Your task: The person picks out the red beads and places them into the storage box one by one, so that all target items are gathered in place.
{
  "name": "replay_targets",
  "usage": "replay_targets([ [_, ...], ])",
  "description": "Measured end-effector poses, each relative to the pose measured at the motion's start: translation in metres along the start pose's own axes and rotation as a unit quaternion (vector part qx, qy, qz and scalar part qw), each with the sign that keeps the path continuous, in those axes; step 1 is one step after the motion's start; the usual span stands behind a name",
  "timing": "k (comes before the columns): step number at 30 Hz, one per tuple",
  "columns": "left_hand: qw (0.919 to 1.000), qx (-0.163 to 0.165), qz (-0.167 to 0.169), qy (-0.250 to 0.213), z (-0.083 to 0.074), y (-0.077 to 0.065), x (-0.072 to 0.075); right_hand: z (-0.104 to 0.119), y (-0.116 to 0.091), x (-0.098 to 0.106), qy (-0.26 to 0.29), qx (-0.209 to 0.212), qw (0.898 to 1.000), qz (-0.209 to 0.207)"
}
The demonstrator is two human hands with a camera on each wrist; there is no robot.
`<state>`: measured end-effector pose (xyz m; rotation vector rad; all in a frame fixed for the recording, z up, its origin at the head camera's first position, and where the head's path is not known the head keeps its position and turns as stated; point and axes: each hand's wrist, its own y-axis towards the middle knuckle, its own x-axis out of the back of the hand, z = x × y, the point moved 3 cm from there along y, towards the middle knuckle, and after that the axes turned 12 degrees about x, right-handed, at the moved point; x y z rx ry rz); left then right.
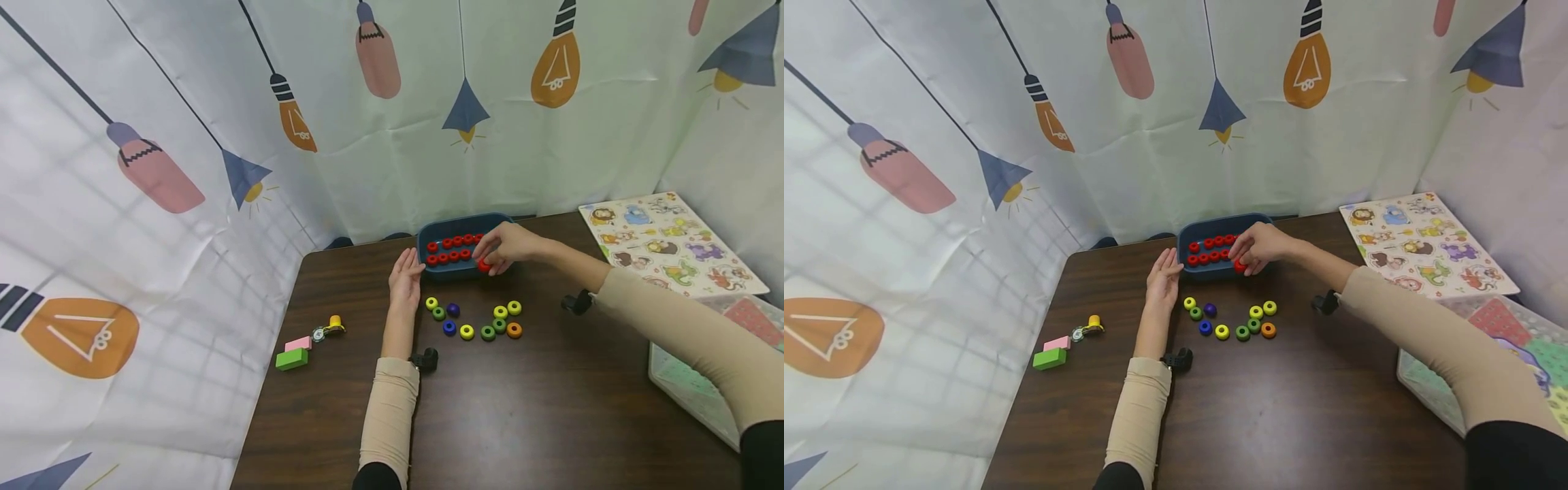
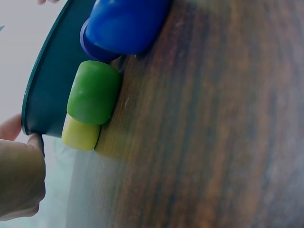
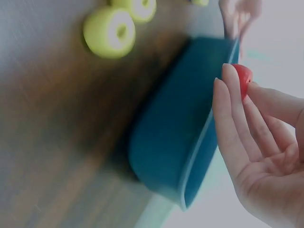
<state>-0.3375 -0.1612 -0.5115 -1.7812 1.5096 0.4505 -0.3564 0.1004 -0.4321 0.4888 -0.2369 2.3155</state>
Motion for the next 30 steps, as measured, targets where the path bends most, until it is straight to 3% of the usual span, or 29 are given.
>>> replay_targets([
  [4, 1.0000, -0.001, -0.005, -0.002, 0.000, -0.001, 0.001, -0.009, 0.023, 0.017, -0.004, -0.031, 0.999, -0.020],
  [9, 1.0000, 0.005, -0.005, -0.007, 0.004, 0.000, 0.000, -0.035, 0.045, 0.027, -0.019, -0.061, 0.997, -0.046],
  [14, 0.9999, 0.010, 0.004, -0.009, 0.011, 0.001, -0.006, -0.055, 0.049, 0.027, -0.034, -0.082, 0.994, -0.067],
  [18, 0.9999, 0.011, 0.010, -0.007, 0.012, 0.003, -0.010, -0.059, 0.044, 0.025, -0.014, -0.087, 0.993, -0.073],
  [23, 1.0000, 0.006, 0.004, 0.002, 0.009, 0.004, -0.009, -0.049, 0.036, 0.023, 0.004, -0.050, 0.995, -0.085],
  [27, 0.9999, -0.003, -0.005, 0.011, 0.003, 0.003, -0.006, -0.037, 0.023, 0.024, -0.031, -0.002, 0.994, -0.101],
  [30, 0.9995, -0.011, -0.009, 0.028, -0.003, 0.003, -0.004, -0.028, 0.010, 0.027, -0.086, 0.031, 0.989, -0.120],
])
